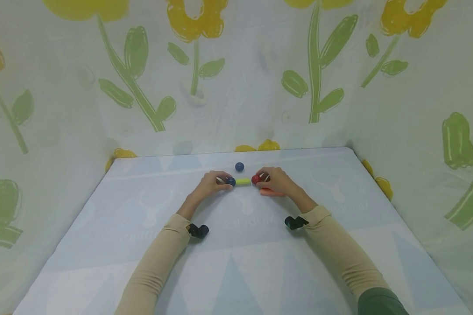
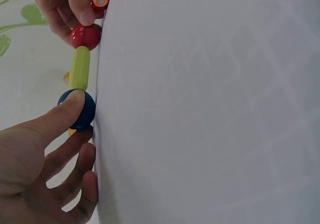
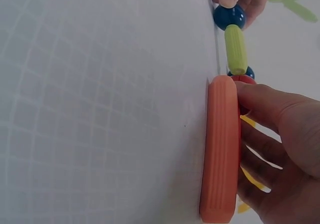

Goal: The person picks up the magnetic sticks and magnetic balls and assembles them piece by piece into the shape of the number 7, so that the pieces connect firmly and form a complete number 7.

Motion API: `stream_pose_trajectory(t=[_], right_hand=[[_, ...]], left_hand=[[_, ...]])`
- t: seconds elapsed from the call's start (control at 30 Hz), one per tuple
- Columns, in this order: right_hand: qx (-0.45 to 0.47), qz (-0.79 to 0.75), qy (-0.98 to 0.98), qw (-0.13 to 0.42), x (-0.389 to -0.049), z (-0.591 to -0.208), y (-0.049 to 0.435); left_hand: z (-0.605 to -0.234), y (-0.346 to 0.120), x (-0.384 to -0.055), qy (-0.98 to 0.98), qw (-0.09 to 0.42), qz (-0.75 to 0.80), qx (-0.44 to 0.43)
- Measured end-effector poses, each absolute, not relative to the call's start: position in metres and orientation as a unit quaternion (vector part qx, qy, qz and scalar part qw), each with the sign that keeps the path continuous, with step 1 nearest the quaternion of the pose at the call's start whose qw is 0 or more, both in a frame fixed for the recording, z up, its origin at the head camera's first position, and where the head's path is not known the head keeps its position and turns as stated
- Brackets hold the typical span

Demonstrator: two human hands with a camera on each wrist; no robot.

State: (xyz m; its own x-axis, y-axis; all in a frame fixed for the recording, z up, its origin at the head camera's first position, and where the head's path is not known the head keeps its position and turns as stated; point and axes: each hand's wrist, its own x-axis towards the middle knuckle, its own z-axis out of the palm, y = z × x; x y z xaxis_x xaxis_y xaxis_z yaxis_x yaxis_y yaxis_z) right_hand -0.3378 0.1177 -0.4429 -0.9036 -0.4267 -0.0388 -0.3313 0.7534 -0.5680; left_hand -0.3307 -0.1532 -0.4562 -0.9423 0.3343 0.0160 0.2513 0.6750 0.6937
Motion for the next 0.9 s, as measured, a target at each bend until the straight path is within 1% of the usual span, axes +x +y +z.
stream_pose_trajectory(t=[0.5,0.9], right_hand=[[-0.185,-0.284,0.936,0.094,-0.3376,-0.446,0.116],[-0.195,-0.282,0.935,0.093,-0.3369,-0.4446,0.1162]], left_hand=[[-0.4571,-0.1528,-0.3293,0.912,0.054,0.374,0.16],[-0.4569,-0.1518,-0.3285,0.916,0.048,0.364,0.161]])
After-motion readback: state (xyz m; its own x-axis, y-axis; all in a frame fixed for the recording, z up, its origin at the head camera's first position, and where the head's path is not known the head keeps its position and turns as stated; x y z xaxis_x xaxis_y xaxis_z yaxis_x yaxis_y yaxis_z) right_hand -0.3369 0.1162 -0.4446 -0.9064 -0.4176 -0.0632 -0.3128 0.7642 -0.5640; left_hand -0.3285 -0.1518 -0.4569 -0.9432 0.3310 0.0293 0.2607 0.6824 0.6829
